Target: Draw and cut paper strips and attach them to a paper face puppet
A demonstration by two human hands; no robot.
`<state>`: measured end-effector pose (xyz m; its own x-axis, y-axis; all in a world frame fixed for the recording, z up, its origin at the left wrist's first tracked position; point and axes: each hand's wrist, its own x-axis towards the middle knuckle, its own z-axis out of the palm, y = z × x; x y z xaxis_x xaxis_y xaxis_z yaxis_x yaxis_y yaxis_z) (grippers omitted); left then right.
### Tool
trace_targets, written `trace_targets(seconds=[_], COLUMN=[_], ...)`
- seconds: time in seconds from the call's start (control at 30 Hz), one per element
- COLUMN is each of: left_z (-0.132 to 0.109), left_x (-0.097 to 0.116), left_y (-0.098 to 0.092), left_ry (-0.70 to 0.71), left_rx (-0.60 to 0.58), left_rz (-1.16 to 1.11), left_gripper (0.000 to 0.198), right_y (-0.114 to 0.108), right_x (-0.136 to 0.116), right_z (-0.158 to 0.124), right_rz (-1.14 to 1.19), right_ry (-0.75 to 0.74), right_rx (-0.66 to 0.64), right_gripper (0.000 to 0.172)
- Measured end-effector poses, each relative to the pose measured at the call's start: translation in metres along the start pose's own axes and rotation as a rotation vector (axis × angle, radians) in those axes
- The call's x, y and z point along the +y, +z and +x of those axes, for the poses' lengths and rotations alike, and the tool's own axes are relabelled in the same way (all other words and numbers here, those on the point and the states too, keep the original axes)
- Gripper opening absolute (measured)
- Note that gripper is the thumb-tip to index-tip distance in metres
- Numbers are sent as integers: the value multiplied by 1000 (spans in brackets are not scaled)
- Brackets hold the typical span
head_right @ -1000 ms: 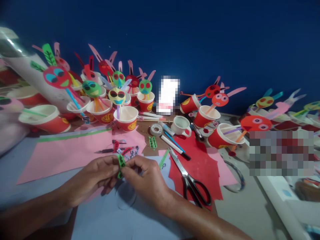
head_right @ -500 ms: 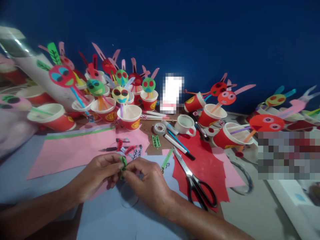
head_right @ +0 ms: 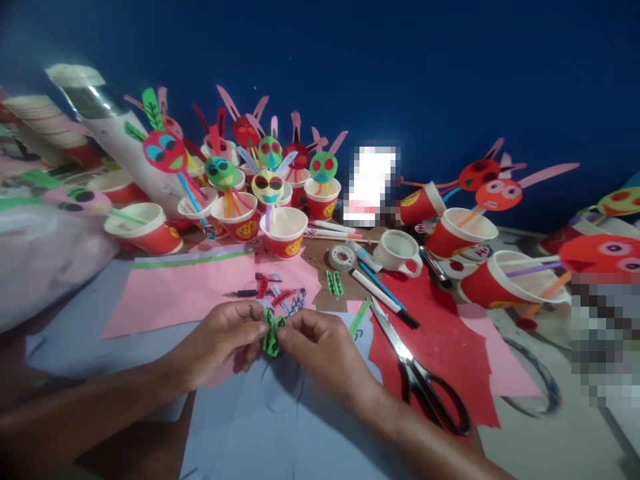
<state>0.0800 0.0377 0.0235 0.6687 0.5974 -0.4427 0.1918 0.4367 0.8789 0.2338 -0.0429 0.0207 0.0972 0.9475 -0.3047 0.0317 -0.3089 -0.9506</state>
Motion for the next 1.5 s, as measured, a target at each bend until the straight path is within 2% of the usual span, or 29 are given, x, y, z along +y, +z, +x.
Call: trace_targets(seconds=[0.2,0.37,0.47,0.6,0.67,0.83,0.97,1.23,1.37,1.5], left_z=[-1,-1,-2,-5,-6,-5,-5,-5,-4,-5], left_x=[0,-8,-7,7,12,4,-2,0,1,6], left_y=[0,-6,-9,-10,-10,-7,-6,-5,-7,-7], left_ry=[11,50,173,360,324,127,95,79,49,4], left_rx=[23,-61,-73,10,28,-55,-78,-80,-81,-68], left_rz=[124,279,454,562,508,358,362,376,316,251], left_gripper=[13,6,16,23,19,9,15,12,16,18], right_y=[-4,-7,-8,-8,-8,-2,3,2,-5,-27], right_x=[-3,-6,-6,-6,-6,-3,-2,0,-4,-9], right_z=[0,1,2,1,1,1,-1,-3,0,8], right_rz=[-57,-67,-70,-101,-110,-68,-60,-87,-125,-270], right_ry=[-10,-2,-15,-38,-43,-48,-69,-75,-76,-110], right_rx=[12,19,17,27,28,18,24,10,1,47], right_gripper=[24,25,28,26,24,21,19,18,19,17])
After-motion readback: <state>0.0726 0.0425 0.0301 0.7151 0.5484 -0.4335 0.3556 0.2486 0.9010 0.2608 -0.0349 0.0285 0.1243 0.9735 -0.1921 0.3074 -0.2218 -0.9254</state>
